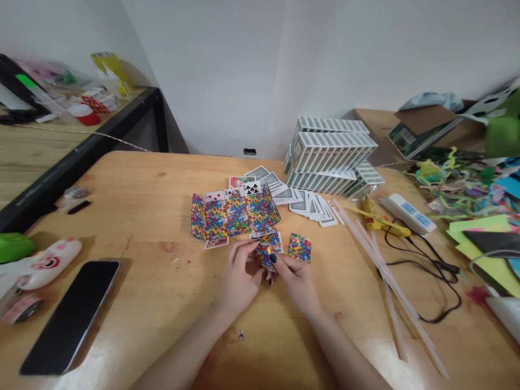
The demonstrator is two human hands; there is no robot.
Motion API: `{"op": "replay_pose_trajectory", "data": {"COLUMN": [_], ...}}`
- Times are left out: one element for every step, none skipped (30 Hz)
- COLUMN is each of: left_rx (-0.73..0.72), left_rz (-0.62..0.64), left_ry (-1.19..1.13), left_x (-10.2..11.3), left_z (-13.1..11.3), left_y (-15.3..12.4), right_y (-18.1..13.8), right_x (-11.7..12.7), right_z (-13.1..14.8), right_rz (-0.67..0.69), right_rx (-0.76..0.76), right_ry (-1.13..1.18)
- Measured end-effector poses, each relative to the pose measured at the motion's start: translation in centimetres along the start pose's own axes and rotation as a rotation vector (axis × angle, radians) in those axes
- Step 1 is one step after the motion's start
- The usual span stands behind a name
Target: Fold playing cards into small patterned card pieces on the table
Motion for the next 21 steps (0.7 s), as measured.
{"op": "replay_pose_trajectory", "data": {"left_rx": [-0.001, -0.002, -0.001, -0.001, -0.001, -0.003, -0.007, -0.010, -0.013, -0.014, -0.012, -0.009, -0.007, -0.004, -0.003, -0.002, -0.003, -0.004, -0.004, -0.004, -0.003], "left_rz": [0.000, 0.003, 0.007, 0.012, 0.016, 0.019, 0.022, 0.026, 0.031, 0.037, 0.043, 0.048, 0.047, 0.042, 0.034, 0.025, 0.017, 0.012, 0.009, 0.010, 0.013], "left_ry": [0.003, 0.010, 0.017, 0.025, 0.033, 0.044, 0.056, 0.070, 0.083, 0.096, 0.105, 0.113, 0.116, 0.122, 0.132, 0.145, 0.157, 0.168, 0.173, 0.173, 0.169], "left_x": [0.0, -0.1, -0.1, -0.2, -0.3, -0.3, -0.3, -0.4, -0.4, -0.4, -0.4, -0.4, -0.3, -0.2, -0.1, 0.0, 0.1, 0.2, 0.2, 0.3, 0.3], "left_z": [0.0, 0.0, 0.1, 0.1, 0.2, 0.2, 0.3, 0.3, 0.3, 0.4, 0.3, 0.3, 0.3, 0.2, 0.2, 0.1, 0.0, 0.0, 0.0, 0.0, 0.0], "left_y": [0.0, -0.1, -0.2, -0.2, -0.3, -0.3, -0.3, -0.4, -0.4, -0.3, -0.3, -0.2, -0.2, -0.1, 0.0, 0.1, 0.2, 0.3, 0.3, 0.4, 0.4], "right_y": [0.0, 0.0, 0.0, -0.1, -0.1, -0.1, -0.1, -0.1, -0.2, -0.2, -0.2, -0.3, -0.4, -0.5, -0.6, -0.7, -0.8, -0.9, -1.0, -1.1, -1.1], "right_x": [0.1, 0.1, 0.2, 0.3, 0.4, 0.5, 0.6, 0.6, 0.7, 0.7, 0.8, 0.8, 0.7, 0.6, 0.5, 0.4, 0.3, 0.2, 0.2, 0.1, 0.0], "right_z": [0.0, -0.1, -0.2, -0.3, -0.4, -0.5, -0.6, -0.6, -0.6, -0.5, -0.5, -0.6, -0.6, -0.7, -0.7, -0.8, -0.8, -0.9, -0.9, -0.9, -0.9], "right_rz": [-0.014, -0.027, -0.038, -0.047, -0.054, -0.062, -0.069, -0.076, -0.081, -0.088, -0.095, -0.092, -0.081, -0.069, -0.059, -0.054, -0.058, -0.071, -0.087, -0.099, -0.106], "right_rx": [0.005, 0.010, 0.014, 0.018, 0.024, 0.034, 0.047, 0.063, 0.081, 0.095, 0.104, 0.106, 0.106, 0.106, 0.109, 0.120, 0.138, 0.158, 0.178, 0.196, 0.211], "right_ry": [-0.014, -0.029, -0.047, -0.069, -0.098, -0.133, -0.173, -0.215, -0.253, -0.281, -0.294, -0.295, -0.291, -0.298, -0.326, -0.379, -0.451, -0.529, -0.600, -0.656, -0.694]}}
Point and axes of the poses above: each hand's wrist, its own y-axis towards the middle knuckle, its own x-axis out of the back of the hand, z = x × y, the point moved 3 cm from there along y, towards the middle knuckle, and after that the axes turned 5 degrees about x, right-handed, at the moved point
